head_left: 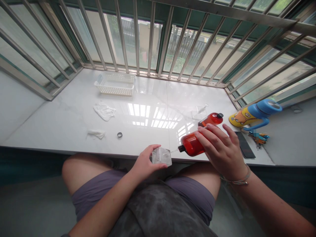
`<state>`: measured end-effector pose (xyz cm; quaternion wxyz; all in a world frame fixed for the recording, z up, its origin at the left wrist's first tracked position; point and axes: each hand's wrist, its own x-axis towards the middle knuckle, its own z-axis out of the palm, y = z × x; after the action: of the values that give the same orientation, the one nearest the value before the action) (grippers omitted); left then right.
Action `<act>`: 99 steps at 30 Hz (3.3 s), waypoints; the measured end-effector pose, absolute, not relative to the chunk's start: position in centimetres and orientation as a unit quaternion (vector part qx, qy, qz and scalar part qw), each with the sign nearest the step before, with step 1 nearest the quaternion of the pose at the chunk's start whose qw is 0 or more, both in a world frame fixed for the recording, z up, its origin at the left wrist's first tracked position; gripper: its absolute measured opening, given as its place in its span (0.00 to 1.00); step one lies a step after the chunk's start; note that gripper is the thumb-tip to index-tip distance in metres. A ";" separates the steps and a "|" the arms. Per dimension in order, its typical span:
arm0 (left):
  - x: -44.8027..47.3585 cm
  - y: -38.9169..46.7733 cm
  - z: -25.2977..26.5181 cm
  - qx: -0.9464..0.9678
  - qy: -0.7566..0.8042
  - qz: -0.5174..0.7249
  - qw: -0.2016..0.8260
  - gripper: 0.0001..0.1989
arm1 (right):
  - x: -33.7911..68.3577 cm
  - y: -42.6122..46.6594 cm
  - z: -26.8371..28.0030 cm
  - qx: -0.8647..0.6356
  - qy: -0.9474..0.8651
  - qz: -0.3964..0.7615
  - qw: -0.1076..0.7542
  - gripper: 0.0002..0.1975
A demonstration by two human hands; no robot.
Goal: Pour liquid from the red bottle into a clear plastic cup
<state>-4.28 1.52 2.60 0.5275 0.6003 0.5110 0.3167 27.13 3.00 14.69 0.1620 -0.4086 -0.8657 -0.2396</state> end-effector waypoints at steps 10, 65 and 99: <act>-4.3 1.5 2.5 0.600 0.511 0.312 0.531 0.40 | 26.9 3.0 15.0 -0.399 -0.866 -0.255 0.161 0.30; -4.4 1.3 2.4 0.605 0.507 0.322 0.523 0.41 | 24.8 4.1 11.3 -0.350 -0.905 -0.212 0.115 0.24; -5.1 1.5 2.1 0.650 0.508 0.294 0.482 0.43 | 24.0 2.3 6.4 -0.473 -0.860 -0.063 0.180 0.33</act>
<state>-5.06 1.54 2.08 0.4824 0.6501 0.5084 0.2936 24.05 2.26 6.38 0.1804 -0.4730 -0.8601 -0.0631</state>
